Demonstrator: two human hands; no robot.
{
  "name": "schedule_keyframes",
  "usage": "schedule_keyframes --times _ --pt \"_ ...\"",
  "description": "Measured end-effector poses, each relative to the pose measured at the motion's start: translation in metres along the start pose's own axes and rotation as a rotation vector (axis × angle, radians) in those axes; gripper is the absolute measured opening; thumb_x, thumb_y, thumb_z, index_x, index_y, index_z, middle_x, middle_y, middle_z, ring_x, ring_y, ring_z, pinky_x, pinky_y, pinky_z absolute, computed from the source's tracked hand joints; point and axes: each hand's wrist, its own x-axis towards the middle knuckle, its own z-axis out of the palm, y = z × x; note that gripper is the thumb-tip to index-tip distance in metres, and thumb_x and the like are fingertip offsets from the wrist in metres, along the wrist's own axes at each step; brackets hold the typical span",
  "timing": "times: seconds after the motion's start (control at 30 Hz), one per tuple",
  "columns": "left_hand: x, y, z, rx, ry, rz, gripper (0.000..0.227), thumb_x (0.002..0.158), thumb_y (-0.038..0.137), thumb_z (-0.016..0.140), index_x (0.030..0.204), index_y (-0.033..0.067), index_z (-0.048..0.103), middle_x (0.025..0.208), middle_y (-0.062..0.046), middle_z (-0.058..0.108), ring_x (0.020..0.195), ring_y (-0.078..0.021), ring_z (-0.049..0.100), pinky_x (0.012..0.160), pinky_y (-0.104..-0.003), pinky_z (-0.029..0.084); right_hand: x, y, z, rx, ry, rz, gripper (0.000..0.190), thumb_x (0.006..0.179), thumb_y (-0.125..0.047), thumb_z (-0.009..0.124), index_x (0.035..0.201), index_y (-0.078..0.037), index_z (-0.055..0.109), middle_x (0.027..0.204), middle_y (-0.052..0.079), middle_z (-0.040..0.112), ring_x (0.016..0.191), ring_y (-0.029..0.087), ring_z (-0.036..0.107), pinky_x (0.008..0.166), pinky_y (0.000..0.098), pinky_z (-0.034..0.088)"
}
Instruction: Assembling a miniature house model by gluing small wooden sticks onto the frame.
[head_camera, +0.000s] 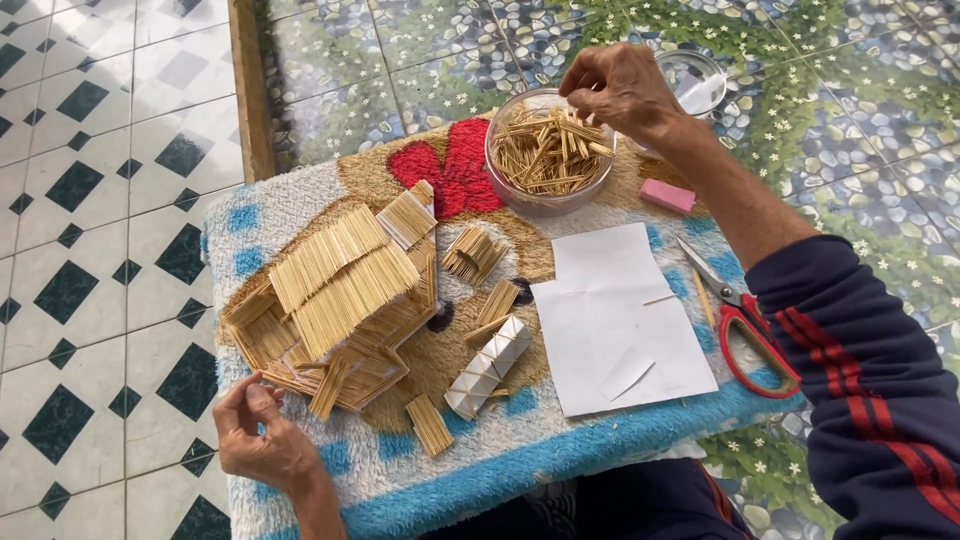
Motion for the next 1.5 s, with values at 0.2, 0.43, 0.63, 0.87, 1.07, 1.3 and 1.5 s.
schedule_keyframes --times 0.2,0.43,0.63,0.87,1.07,1.3,1.5 --pt "0.000 0.009 -0.001 0.027 -0.005 -0.029 0.012 0.093 -0.001 0.045 0.094 -0.0059 0.055 0.083 -0.016 0.057 0.065 -0.0190 0.055 0.057 -0.028 0.048 0.013 0.023 0.011 -0.348 -0.194 0.130 0.012 0.077 -0.011 0.062 0.086 -0.006 0.058 0.084 0.010 0.061 0.066 0.019 0.057 0.051 0.0250 0.046" --pt "0.001 0.007 -0.001 0.026 -0.015 -0.026 0.011 0.092 -0.002 0.045 0.093 -0.0060 0.055 0.084 -0.016 0.056 0.065 -0.0185 0.055 0.057 -0.027 0.048 0.014 0.043 0.017 -0.496 -0.081 -0.088 0.008 0.081 -0.007 0.054 0.075 -0.010 0.057 0.070 0.003 0.060 0.055 0.013 0.055 0.051 0.0245 0.047" --pt "0.001 0.008 0.000 -0.005 -0.002 -0.026 0.011 0.092 -0.002 0.045 0.093 -0.0063 0.055 0.083 -0.015 0.056 0.065 -0.0185 0.054 0.057 -0.026 0.048 -0.003 0.010 0.011 -0.525 -0.298 -0.182 0.004 0.080 -0.013 0.057 0.082 -0.013 0.060 0.079 0.006 0.052 0.058 0.014 0.048 0.045 0.0222 0.043" --pt "0.001 0.007 -0.001 -0.004 -0.004 -0.023 0.011 0.092 -0.003 0.045 0.093 -0.0061 0.055 0.083 -0.015 0.056 0.066 -0.0186 0.055 0.057 -0.026 0.048 -0.012 0.015 0.020 -0.675 -0.291 -0.093 0.027 0.073 -0.015 0.057 0.100 -0.012 0.052 0.089 0.009 0.045 0.070 0.021 0.050 0.047 0.0286 0.049" --pt "0.001 0.005 0.000 0.003 0.012 -0.014 0.011 0.092 -0.002 0.045 0.092 -0.0055 0.055 0.082 -0.015 0.057 0.063 -0.0180 0.055 0.055 -0.026 0.048 -0.015 0.032 0.034 -0.716 -0.169 -0.210 0.006 0.082 -0.016 0.054 0.086 -0.012 0.055 0.079 0.004 0.045 0.061 0.014 0.046 0.041 0.0227 0.044" --pt "0.001 -0.004 0.000 -0.010 0.007 0.025 0.010 0.092 -0.003 0.045 0.092 -0.0063 0.054 0.085 -0.016 0.057 0.066 -0.0193 0.056 0.055 -0.026 0.050 -0.020 0.012 0.027 -0.338 0.074 -0.196 0.010 0.077 0.004 0.053 0.082 -0.004 0.051 0.084 0.013 0.054 0.065 0.020 0.054 0.056 0.0253 0.049" --pt "0.003 0.010 -0.002 0.003 0.006 0.007 0.011 0.091 -0.001 0.045 0.091 -0.0045 0.055 0.085 -0.014 0.057 0.063 -0.0172 0.054 0.055 -0.026 0.047 -0.026 -0.002 0.018 0.534 0.213 0.210 0.014 0.083 -0.005 0.058 0.090 -0.007 0.046 0.082 0.005 0.054 0.067 0.014 0.055 0.054 0.0189 0.050"
